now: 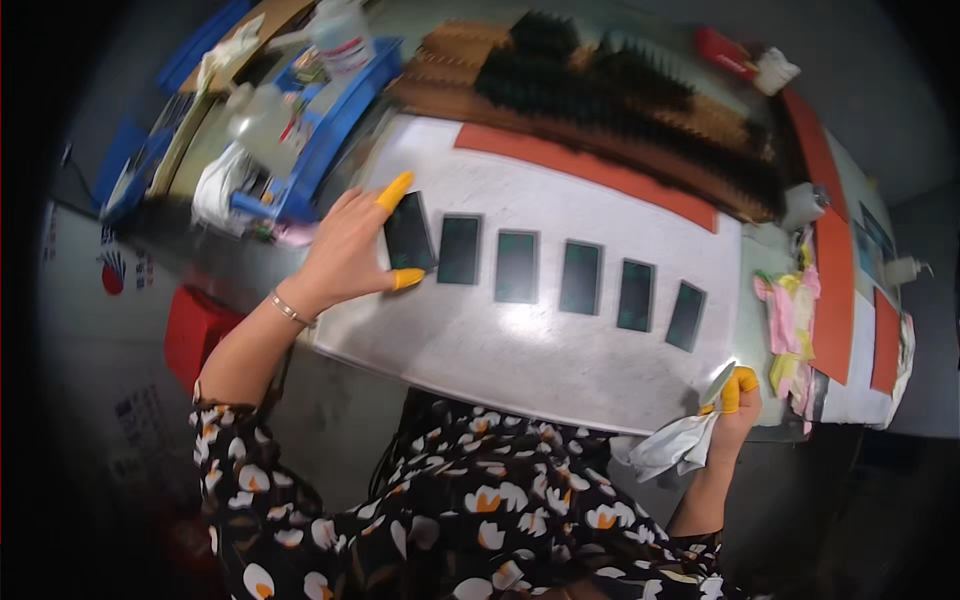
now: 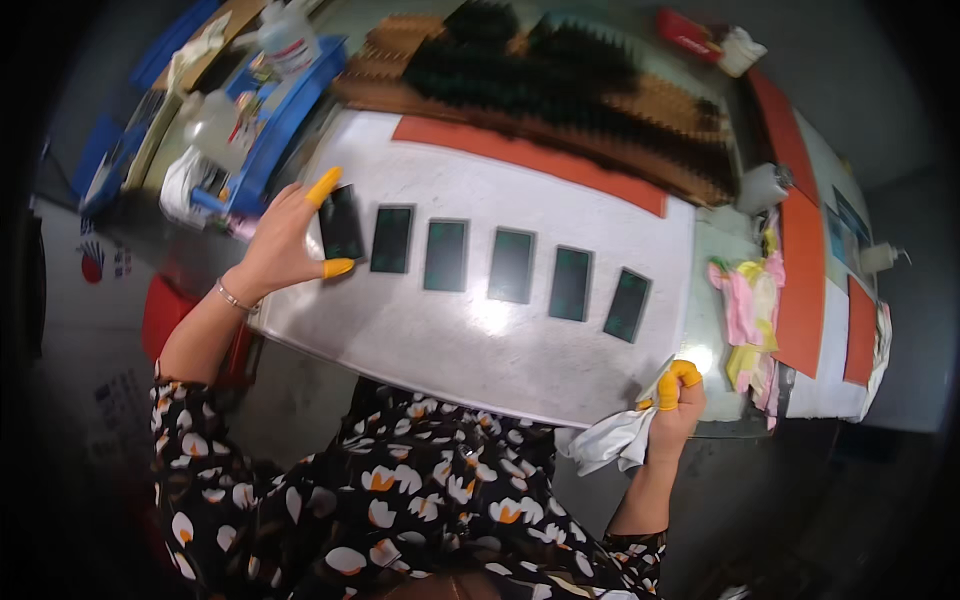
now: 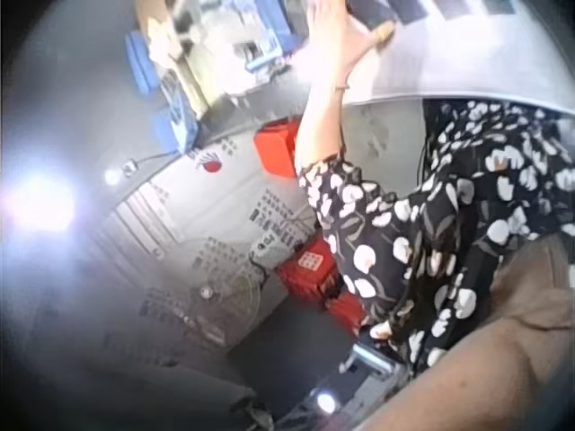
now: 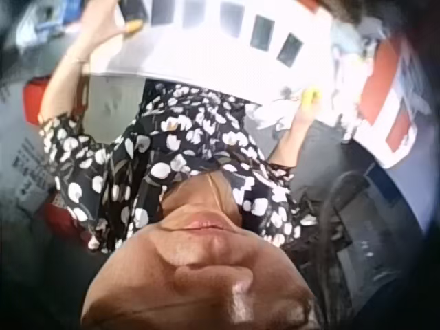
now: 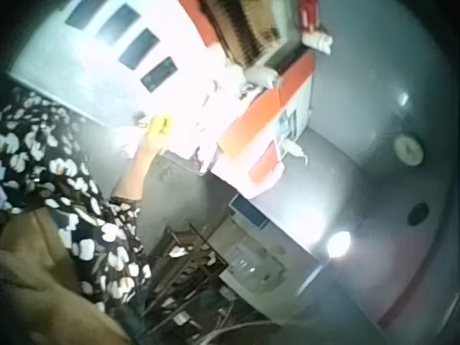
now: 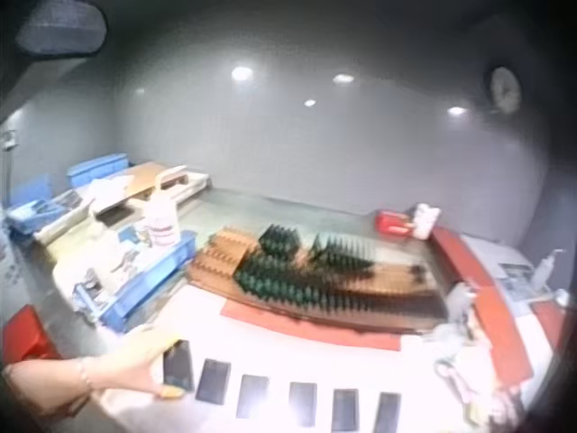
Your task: Cleaning green-tinted glass panels with a cloth and liquid and organizing them on a workbench.
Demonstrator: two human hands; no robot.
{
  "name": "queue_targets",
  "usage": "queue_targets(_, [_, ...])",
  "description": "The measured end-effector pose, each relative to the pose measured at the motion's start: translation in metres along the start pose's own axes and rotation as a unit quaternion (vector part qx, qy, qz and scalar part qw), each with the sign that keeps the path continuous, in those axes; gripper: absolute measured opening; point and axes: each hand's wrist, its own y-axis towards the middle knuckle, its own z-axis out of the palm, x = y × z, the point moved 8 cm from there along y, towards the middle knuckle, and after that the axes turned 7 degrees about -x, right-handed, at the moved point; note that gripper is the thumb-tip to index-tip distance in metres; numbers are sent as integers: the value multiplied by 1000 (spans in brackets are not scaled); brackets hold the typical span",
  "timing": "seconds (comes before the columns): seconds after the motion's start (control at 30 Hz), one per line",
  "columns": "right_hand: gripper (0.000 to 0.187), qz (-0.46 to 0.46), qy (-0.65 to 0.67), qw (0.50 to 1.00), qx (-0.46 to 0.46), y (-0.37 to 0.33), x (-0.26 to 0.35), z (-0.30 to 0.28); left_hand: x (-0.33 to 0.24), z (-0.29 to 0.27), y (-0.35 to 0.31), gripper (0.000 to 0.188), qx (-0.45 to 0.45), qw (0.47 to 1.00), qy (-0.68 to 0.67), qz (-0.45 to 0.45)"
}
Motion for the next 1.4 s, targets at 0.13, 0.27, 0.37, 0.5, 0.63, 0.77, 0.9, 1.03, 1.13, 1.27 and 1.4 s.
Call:
queue_targets(0.13, [16,-38,-6,995,-93,39,-4,-55,-50,-47,108,83,-131,989,-28,65])
queue_targets(0.27, [14,-15,19,995,-101,56,-12,-63,-121,-53,235,74,-153,976,-4,157])
queue_targets(0.37, [13,5,7,995,-101,51,-14,-65,-172,-6,331,78,-84,981,-8,175])
queue_targets(0.5, [13,5,3,996,-87,66,-10,-58,-204,73,417,71,32,982,59,175])
queue_targets(0.63, [12,63,61,994,-58,58,-14,-54,-229,124,435,65,91,970,86,209])
queue_targets(0.77, [13,50,43,996,-63,55,-14,-59,-248,135,439,64,140,954,130,233])
queue_targets(0.9, [9,65,38,995,-71,53,-2,-51,-243,147,439,57,171,958,117,199])
queue_targets(1.03, [10,77,3,995,-61,48,-1,-48,-234,119,437,46,100,966,29,236])
queue_targets(1.13, [10,50,-10,995,-90,59,-1,-61,-271,13,375,56,-76,970,-86,214])
queue_targets(1.27, [10,35,32,996,-78,54,5,-57,-264,29,240,40,-90,950,-125,271])
queue_targets(1.4, [11,4,15,998,-69,57,-4,-55,-239,91,122,79,73,968,-95,218])
